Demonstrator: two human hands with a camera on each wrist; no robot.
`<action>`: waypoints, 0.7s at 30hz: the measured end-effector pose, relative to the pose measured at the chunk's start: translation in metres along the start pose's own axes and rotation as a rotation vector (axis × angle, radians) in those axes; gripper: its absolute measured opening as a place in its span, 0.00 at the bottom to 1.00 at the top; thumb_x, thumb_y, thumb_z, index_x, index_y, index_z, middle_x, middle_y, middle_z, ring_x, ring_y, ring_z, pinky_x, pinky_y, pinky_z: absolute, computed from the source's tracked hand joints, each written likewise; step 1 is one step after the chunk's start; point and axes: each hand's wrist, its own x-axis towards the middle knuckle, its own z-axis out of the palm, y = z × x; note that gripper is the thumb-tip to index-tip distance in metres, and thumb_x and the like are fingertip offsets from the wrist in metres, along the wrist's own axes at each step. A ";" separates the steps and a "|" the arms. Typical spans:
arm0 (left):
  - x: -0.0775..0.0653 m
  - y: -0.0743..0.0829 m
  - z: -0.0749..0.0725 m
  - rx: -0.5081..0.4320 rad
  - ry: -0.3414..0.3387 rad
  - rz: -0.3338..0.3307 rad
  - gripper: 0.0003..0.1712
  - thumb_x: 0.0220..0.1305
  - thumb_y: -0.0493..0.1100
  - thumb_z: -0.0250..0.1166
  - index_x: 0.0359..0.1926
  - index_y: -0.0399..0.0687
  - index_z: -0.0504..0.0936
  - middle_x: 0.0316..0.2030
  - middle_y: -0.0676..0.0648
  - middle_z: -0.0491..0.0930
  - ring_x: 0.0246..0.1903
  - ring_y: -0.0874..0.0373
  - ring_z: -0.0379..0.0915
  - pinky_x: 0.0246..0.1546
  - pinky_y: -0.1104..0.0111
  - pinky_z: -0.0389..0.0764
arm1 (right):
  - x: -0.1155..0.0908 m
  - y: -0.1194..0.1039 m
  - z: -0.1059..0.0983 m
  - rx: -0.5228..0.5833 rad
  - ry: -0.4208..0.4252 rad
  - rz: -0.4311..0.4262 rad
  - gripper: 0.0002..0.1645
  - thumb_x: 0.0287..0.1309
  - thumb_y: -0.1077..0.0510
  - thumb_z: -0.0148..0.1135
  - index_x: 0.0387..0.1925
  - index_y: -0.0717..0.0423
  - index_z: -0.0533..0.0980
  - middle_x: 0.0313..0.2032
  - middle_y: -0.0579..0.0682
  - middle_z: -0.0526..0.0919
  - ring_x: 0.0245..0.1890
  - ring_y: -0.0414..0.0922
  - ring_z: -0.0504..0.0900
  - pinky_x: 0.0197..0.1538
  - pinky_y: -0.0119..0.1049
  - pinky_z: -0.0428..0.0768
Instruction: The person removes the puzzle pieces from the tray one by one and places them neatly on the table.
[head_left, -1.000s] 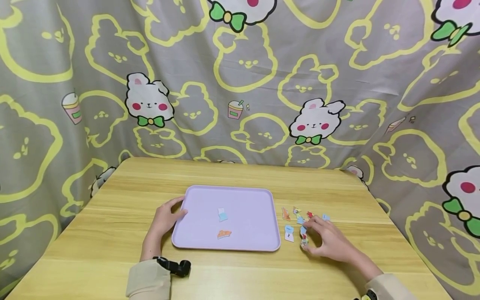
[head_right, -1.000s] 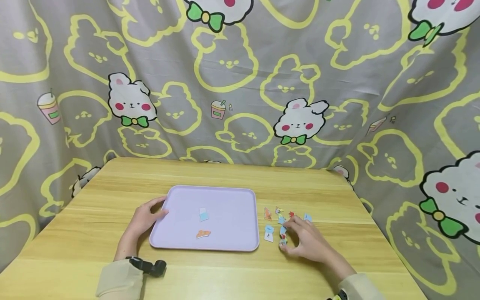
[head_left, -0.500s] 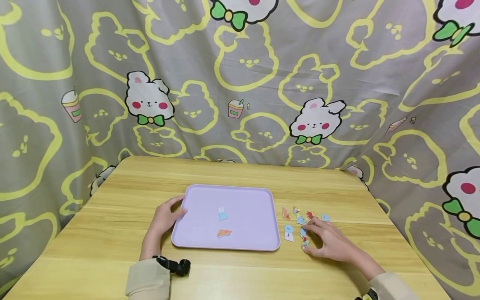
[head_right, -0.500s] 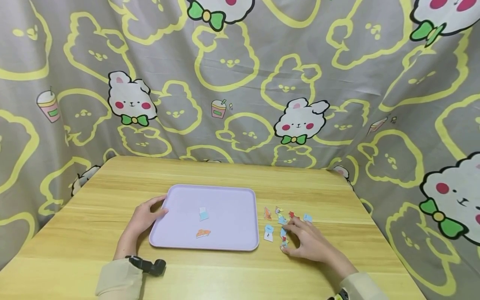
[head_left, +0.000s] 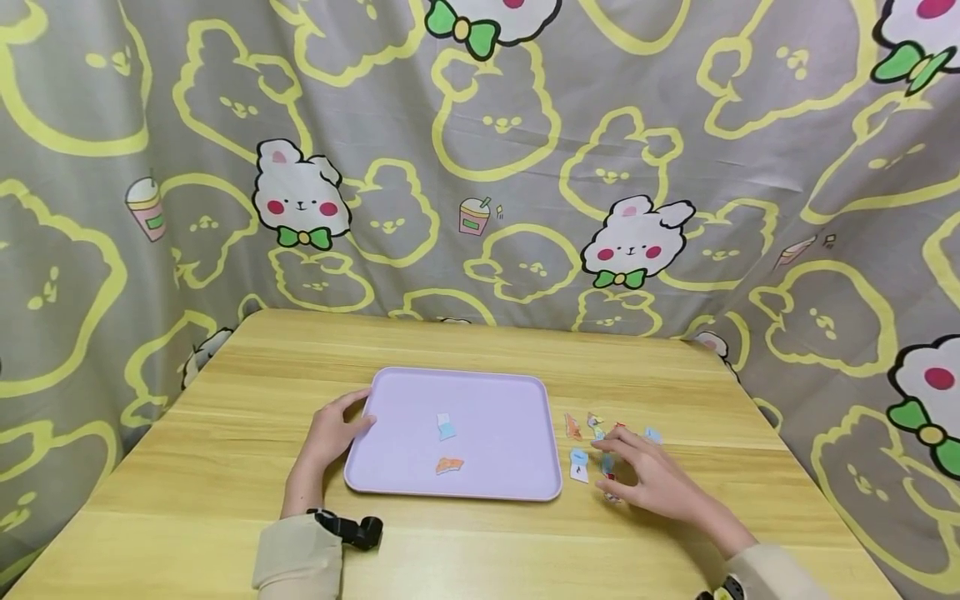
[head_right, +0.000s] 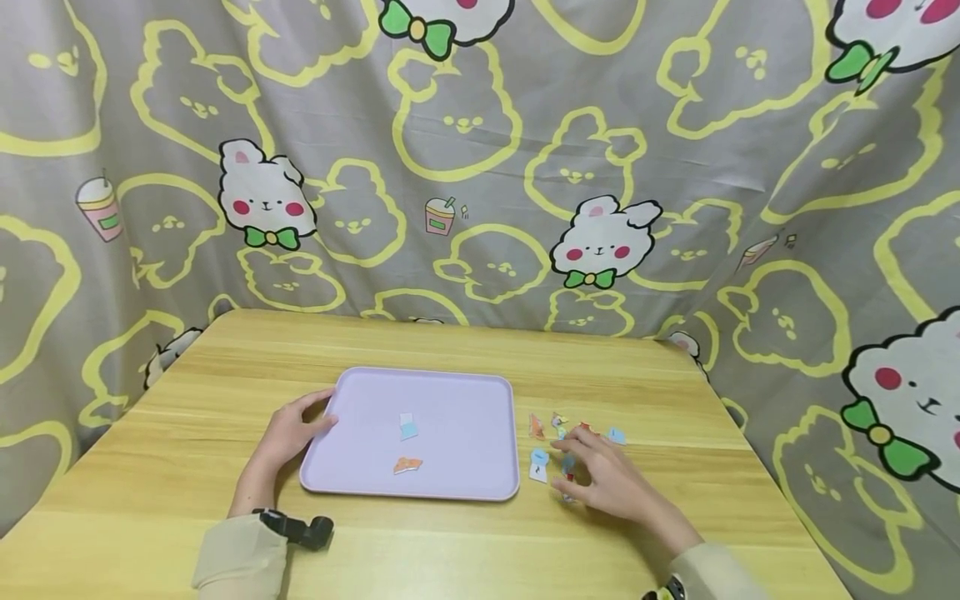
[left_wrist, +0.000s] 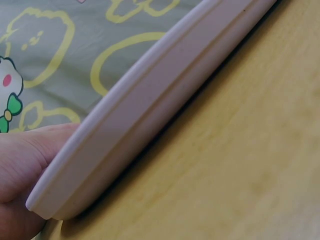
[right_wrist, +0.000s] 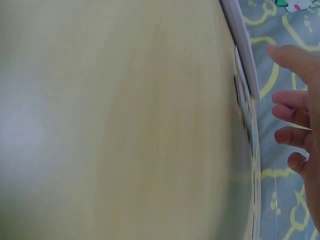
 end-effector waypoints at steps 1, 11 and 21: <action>0.000 0.000 0.000 -0.001 0.000 0.001 0.32 0.67 0.42 0.62 0.70 0.43 0.67 0.70 0.32 0.63 0.71 0.33 0.54 0.72 0.42 0.58 | 0.003 -0.003 0.001 0.003 0.009 -0.014 0.29 0.52 0.44 0.72 0.55 0.50 0.79 0.49 0.43 0.80 0.46 0.44 0.80 0.47 0.45 0.81; -0.001 -0.003 -0.002 -0.010 0.001 -0.027 0.32 0.68 0.42 0.62 0.70 0.44 0.66 0.71 0.33 0.61 0.72 0.33 0.52 0.73 0.42 0.57 | 0.053 -0.040 0.024 0.084 0.125 -0.186 0.23 0.50 0.52 0.74 0.49 0.54 0.82 0.45 0.45 0.82 0.46 0.44 0.81 0.50 0.48 0.81; 0.000 0.000 0.001 -0.021 -0.003 -0.017 0.31 0.68 0.42 0.61 0.70 0.44 0.67 0.71 0.33 0.61 0.72 0.33 0.52 0.72 0.42 0.58 | 0.090 -0.083 0.051 0.160 0.041 -0.275 0.22 0.55 0.50 0.70 0.50 0.53 0.81 0.43 0.43 0.81 0.44 0.38 0.79 0.47 0.36 0.80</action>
